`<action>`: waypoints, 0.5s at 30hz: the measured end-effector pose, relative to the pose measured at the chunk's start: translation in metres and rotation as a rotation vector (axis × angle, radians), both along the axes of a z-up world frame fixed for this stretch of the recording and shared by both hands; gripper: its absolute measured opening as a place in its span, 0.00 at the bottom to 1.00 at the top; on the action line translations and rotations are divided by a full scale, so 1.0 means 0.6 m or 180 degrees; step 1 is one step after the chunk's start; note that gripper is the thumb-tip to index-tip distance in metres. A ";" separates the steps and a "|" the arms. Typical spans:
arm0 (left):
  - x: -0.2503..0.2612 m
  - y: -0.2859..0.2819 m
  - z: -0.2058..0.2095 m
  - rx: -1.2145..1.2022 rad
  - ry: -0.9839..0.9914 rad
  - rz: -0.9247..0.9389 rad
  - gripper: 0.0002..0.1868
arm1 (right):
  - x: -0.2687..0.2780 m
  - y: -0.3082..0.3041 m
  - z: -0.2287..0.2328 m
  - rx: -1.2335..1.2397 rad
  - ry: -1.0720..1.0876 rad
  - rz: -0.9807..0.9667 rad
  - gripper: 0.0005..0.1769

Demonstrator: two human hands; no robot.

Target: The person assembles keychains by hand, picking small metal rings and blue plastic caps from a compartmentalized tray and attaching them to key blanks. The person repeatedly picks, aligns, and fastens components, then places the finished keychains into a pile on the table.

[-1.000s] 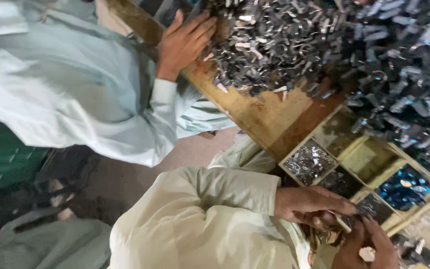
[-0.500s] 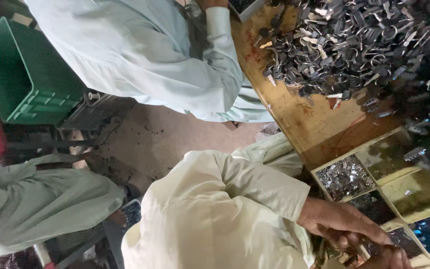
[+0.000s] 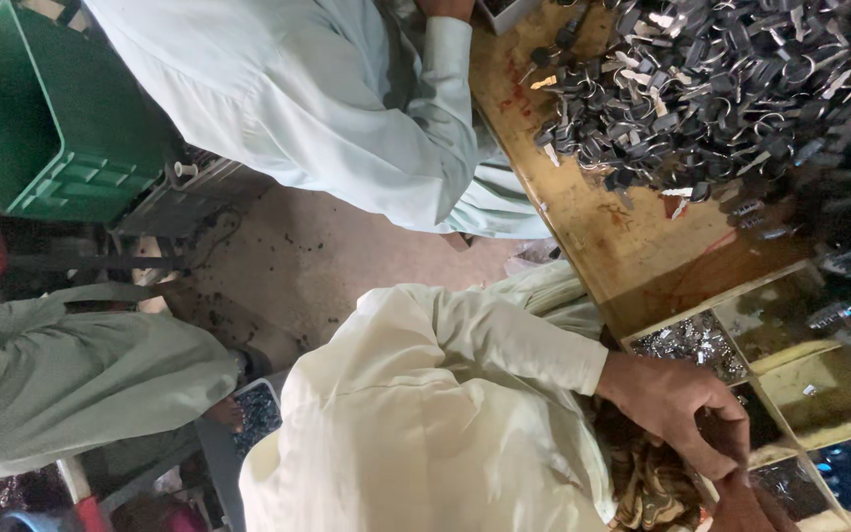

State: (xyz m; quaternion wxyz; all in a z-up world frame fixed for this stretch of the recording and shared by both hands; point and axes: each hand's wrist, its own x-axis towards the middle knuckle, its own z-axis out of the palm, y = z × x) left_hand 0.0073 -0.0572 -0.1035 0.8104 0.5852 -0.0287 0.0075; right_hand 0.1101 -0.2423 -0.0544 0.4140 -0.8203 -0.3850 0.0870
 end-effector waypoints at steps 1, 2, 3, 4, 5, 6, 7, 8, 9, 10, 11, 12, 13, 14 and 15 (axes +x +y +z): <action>0.002 0.009 0.004 0.0123 0.0266 -0.0249 0.19 | -0.003 -0.001 0.004 -0.0010 -0.0018 0.0016 0.11; 0.004 0.019 0.006 0.0244 0.0527 -0.0502 0.20 | 0.000 0.004 0.002 0.0007 -0.0028 0.0084 0.11; 0.004 0.025 0.007 0.0366 0.0787 -0.0758 0.22 | 0.003 0.009 0.000 0.0033 -0.0030 0.0167 0.11; 0.002 0.026 0.008 0.0155 0.0776 -0.0844 0.22 | 0.004 0.010 -0.003 0.0060 -0.0038 0.0224 0.11; -0.001 0.026 0.008 -0.0056 0.0765 -0.0929 0.22 | 0.006 0.010 -0.005 0.0085 -0.0050 0.0305 0.11; -0.002 0.026 0.009 -0.0265 0.0757 -0.1014 0.23 | 0.007 0.015 -0.008 0.0109 -0.0057 0.0368 0.11; -0.002 0.028 0.010 -0.0433 0.0735 -0.0923 0.23 | 0.009 0.020 -0.010 0.0138 -0.0063 0.0434 0.11; -0.006 0.028 0.013 -0.0617 0.0723 -0.0836 0.24 | 0.008 0.024 -0.007 0.0147 -0.0064 0.0519 0.11; -0.007 0.032 0.019 -0.0801 0.0710 -0.0748 0.24 | 0.008 0.036 -0.005 0.0165 -0.0067 0.0600 0.12; -0.008 0.032 0.030 -0.0828 0.0793 -0.0617 0.25 | 0.005 0.035 0.009 0.0147 -0.0081 0.0621 0.12; -0.012 0.040 0.040 -0.0851 0.0876 -0.0487 0.25 | 0.003 0.040 0.023 0.0123 -0.0123 0.0683 0.12; -0.019 0.042 0.054 -0.0911 0.0957 -0.0446 0.26 | -0.005 0.036 0.046 0.0054 -0.0161 0.0653 0.12; -0.026 0.052 0.065 -0.0802 0.0982 -0.0268 0.26 | -0.012 0.037 0.065 -0.0014 -0.0214 0.0664 0.12; -0.034 0.051 0.075 -0.0751 0.0987 -0.0182 0.26 | -0.025 0.026 0.090 -0.0174 -0.0166 0.0579 0.12; -0.043 0.056 0.082 -0.0561 0.1094 -0.0146 0.25 | -0.030 0.025 0.109 -0.0345 -0.0089 0.0479 0.12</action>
